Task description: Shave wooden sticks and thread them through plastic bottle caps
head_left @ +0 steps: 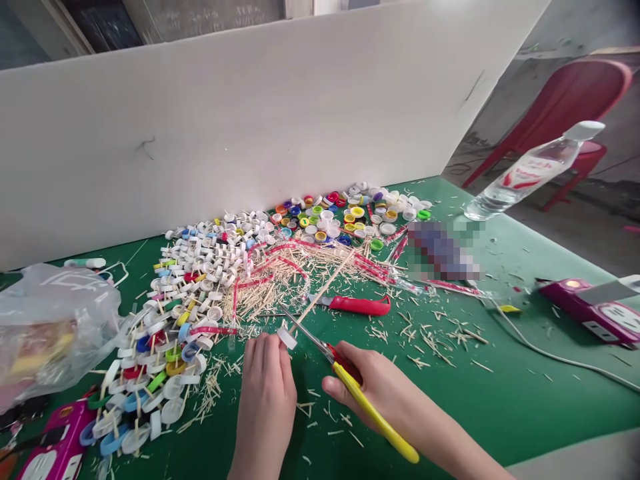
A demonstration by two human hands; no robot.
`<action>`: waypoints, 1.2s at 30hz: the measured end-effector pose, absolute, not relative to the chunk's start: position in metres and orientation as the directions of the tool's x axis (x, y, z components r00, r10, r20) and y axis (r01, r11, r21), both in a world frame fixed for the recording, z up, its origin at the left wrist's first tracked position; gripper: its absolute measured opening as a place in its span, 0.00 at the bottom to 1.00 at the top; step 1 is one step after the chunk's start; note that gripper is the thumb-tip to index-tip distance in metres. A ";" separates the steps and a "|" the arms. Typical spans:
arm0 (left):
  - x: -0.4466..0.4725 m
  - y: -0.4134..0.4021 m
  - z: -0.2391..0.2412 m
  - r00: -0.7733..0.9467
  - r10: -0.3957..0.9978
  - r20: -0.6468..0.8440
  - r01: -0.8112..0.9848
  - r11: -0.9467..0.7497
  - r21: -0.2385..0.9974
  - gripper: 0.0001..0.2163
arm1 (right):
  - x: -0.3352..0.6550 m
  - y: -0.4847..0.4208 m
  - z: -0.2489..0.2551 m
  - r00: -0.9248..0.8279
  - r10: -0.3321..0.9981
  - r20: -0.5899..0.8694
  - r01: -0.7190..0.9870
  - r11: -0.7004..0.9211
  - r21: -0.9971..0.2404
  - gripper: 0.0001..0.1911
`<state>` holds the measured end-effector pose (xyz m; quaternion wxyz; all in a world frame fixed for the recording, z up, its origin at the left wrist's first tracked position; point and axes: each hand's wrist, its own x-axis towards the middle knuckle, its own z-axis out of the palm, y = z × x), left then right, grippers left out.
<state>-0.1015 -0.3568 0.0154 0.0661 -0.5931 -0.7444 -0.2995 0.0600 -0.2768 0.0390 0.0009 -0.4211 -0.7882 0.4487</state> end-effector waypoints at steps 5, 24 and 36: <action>-0.104 -0.359 0.016 -0.261 0.855 0.449 0.919 0.076 0.388 0.07 | 0.060 -0.281 0.041 -0.644 0.670 -0.368 0.664 0.253 -0.703 0.25; -0.118 -0.354 0.019 -0.045 0.864 0.501 0.908 -0.174 0.381 0.09 | 0.057 -0.278 0.050 -0.649 0.706 -0.283 0.670 0.353 -0.653 0.27; -0.111 -0.351 0.028 -0.061 0.896 0.440 0.898 -0.143 0.416 0.10 | 0.055 -0.279 0.042 -0.614 0.763 -0.204 0.705 0.413 -0.577 0.25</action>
